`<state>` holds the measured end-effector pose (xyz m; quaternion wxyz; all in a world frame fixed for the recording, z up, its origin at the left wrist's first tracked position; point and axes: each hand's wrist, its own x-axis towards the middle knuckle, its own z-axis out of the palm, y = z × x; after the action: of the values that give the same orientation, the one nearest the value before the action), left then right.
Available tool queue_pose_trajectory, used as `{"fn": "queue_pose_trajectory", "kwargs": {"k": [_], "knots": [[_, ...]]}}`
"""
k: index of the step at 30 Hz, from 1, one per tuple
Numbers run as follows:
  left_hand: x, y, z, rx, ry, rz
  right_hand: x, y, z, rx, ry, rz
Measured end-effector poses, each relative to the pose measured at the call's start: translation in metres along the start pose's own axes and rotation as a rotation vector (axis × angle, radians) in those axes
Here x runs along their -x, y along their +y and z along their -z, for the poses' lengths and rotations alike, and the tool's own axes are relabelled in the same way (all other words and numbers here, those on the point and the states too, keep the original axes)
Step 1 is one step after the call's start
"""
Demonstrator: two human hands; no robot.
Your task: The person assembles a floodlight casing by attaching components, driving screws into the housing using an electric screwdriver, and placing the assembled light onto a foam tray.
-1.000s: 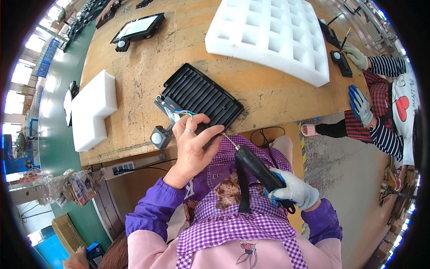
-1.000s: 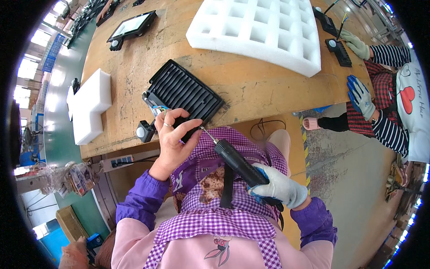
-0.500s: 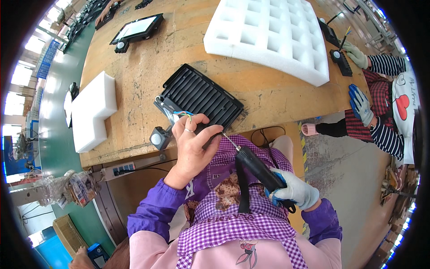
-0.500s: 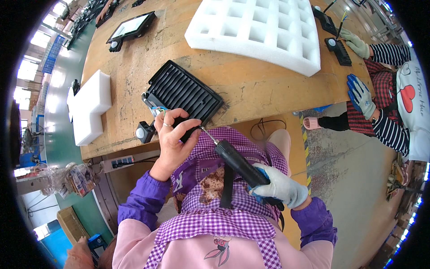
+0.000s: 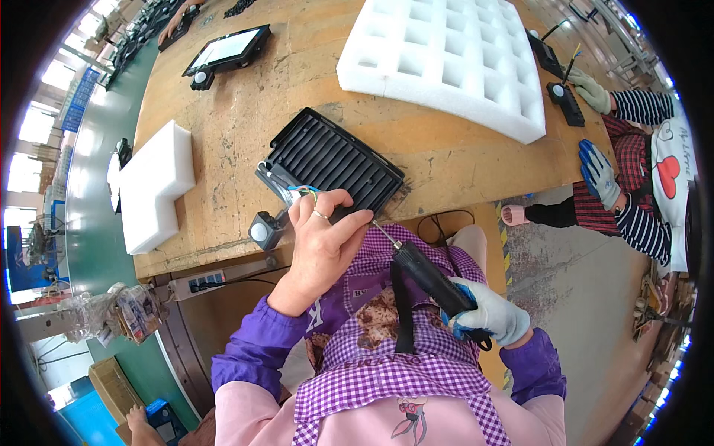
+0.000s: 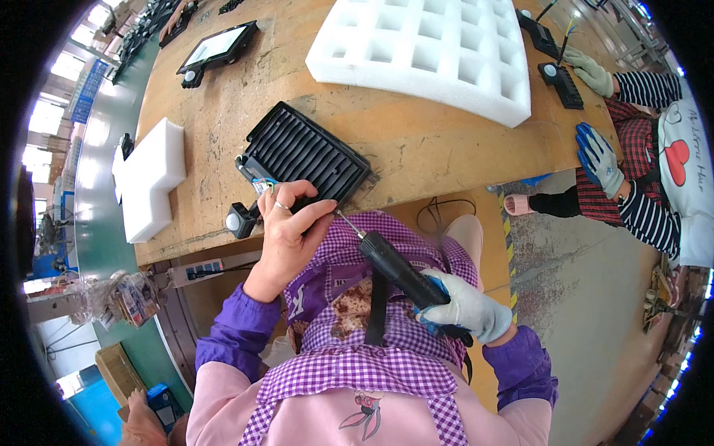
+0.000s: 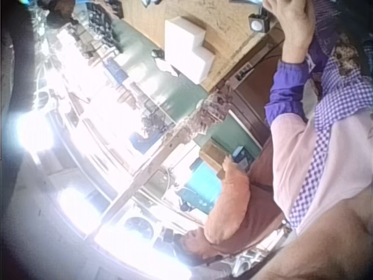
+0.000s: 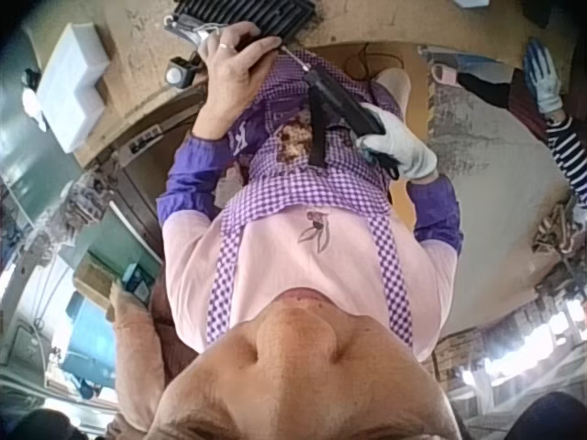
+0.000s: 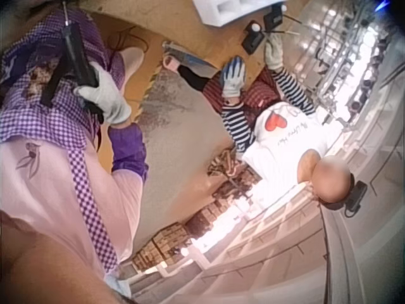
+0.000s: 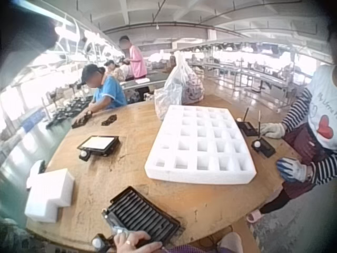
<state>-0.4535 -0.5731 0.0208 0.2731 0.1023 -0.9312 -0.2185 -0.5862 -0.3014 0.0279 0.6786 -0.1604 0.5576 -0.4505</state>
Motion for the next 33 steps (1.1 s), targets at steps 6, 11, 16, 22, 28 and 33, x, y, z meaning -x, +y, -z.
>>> {"fn": "queue_pose_trajectory", "kwargs": {"k": [6,11,16,22,28,33], "knots": [[-0.014,-0.002,0.012,0.034,-0.078,-0.085,0.001,-0.007,-0.003,-0.075,0.012,0.022],[-0.025,-0.003,0.016,0.019,-0.139,-0.094,-0.005,-0.007,0.004,-0.057,-0.012,0.018],[-0.031,-0.007,0.018,0.036,-0.233,-0.122,-0.007,-0.006,0.008,-0.022,-0.012,0.009],[-0.036,-0.005,0.019,0.058,-0.279,-0.073,-0.009,0.001,0.014,-0.066,-0.034,0.041],[-0.037,-0.01,0.019,0.088,-0.34,-0.098,-0.011,0.009,0.02,-0.137,-0.099,0.051],[-0.038,-0.01,0.02,0.069,-0.319,-0.135,-0.013,0.009,0.022,-0.104,-0.094,0.05]]}}
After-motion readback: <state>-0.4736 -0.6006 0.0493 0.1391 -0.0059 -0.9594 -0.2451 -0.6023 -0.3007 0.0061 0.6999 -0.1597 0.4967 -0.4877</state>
